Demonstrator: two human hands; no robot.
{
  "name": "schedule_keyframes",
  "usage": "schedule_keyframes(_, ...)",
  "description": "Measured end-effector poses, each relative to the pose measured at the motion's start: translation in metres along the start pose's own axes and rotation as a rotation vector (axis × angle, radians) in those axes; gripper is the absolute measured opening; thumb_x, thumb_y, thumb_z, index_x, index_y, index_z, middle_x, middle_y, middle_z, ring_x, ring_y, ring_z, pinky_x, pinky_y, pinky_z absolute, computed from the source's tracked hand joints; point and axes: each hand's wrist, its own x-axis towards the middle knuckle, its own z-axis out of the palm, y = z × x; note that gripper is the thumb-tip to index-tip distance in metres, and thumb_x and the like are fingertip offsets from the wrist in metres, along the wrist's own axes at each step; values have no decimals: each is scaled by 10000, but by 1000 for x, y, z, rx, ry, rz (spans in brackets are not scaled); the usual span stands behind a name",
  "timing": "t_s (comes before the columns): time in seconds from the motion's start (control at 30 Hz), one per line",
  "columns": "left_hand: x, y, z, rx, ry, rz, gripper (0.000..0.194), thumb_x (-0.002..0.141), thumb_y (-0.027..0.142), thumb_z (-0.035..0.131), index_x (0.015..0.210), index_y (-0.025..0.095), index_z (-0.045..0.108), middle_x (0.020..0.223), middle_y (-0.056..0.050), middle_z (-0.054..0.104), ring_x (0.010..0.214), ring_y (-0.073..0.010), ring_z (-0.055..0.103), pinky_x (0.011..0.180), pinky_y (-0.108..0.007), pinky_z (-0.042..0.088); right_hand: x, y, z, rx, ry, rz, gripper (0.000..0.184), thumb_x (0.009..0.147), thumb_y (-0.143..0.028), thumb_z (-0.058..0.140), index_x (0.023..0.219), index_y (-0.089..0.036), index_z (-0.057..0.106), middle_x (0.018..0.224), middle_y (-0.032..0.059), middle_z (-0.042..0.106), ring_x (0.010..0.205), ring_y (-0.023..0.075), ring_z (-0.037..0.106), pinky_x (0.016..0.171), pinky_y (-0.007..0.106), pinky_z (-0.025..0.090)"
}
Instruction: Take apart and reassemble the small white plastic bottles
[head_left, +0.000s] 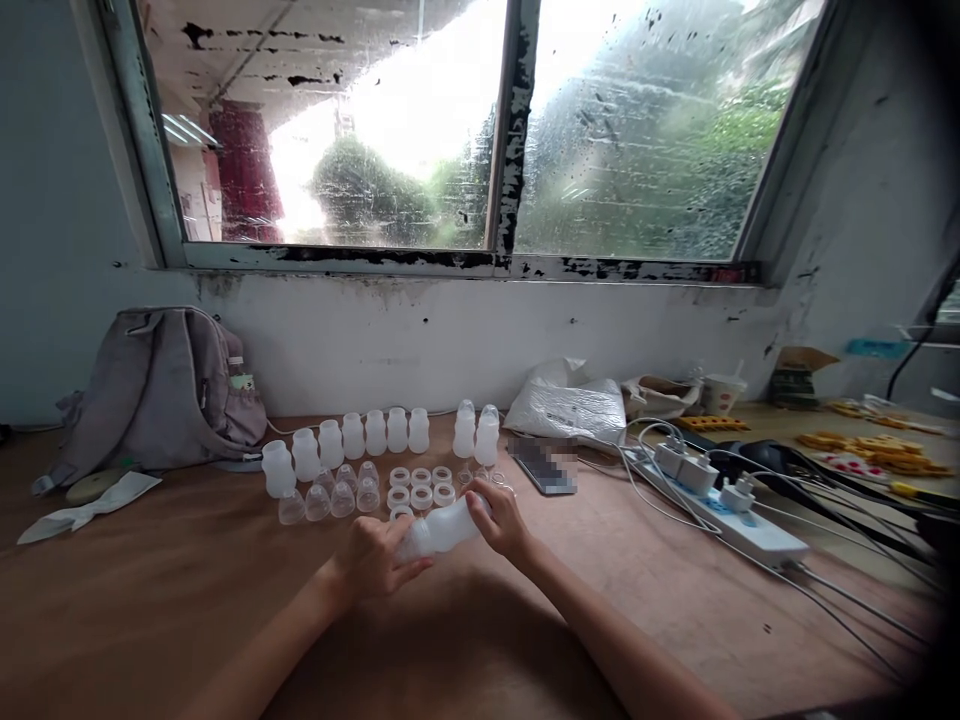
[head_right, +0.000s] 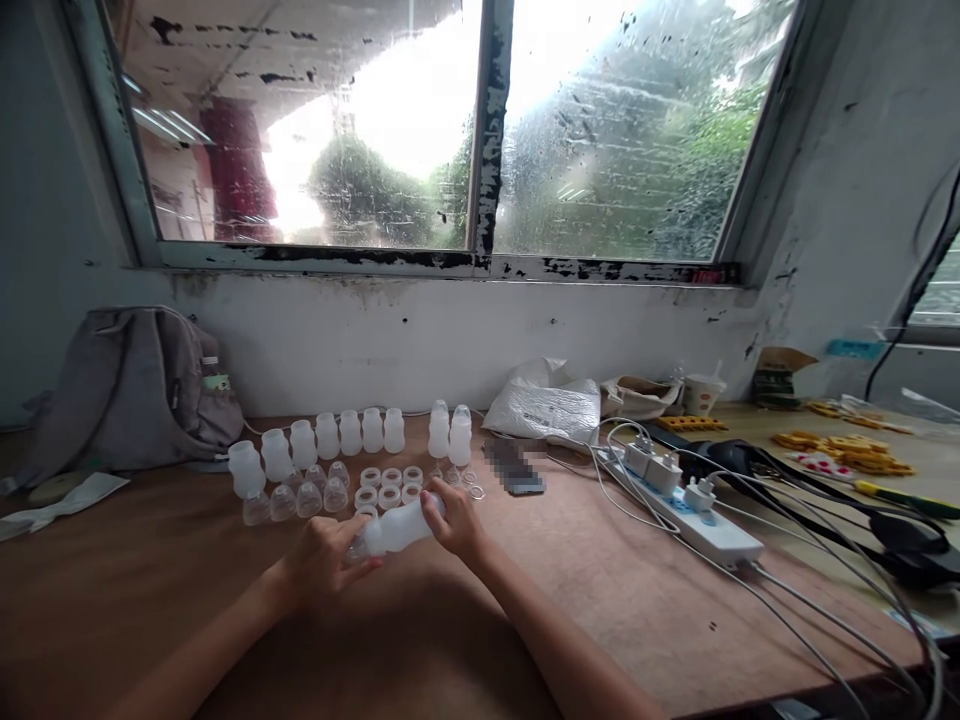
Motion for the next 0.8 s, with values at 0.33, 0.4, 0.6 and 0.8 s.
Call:
schedule_keyframes(0.33, 4, -2, 5, -43, 66, -17, 373, 773, 457, 438, 1004, 172, 505, 702, -59, 626, 597, -201, 591, 533, -287, 426, 14, 0, -15, -54, -22, -15, 296, 816, -386, 324, 728, -187, 524, 572, 18, 509, 517, 129, 449, 538, 234, 332)
schedule_keyframes(0.4, 5, -1, 5, -55, 75, -19, 369, 772, 455, 442, 1002, 173, 507, 692, -55, 625, 589, -194, 589, 528, -280, 425, 17, -2, -20, -56, -21, -39, 288, 816, -369, 333, 725, -183, 533, 583, 22, 527, 520, 126, 455, 535, 232, 331)
schedule_keyframes(0.6, 7, 1, 8, -46, 143, -1, 396, 769, 456, 451, 1031, 162, 491, 708, -52, 634, 560, -170, 584, 520, -263, 436, 20, -3, -26, -63, -9, -85, 268, 805, -349, 358, 719, -169, 538, 582, 21, 553, 489, 114, 455, 499, 221, 324)
schedule_keyframes(0.8, 5, 4, 13, -19, 177, 34, 400, 780, 449, 441, 1026, 136, 482, 676, -47, 627, 520, -164, 581, 477, -249, 433, 19, -2, -27, -68, 27, -171, 237, 806, -306, 368, 714, -164, 533, 556, 7, 531, 463, 103, 441, 484, 217, 306)
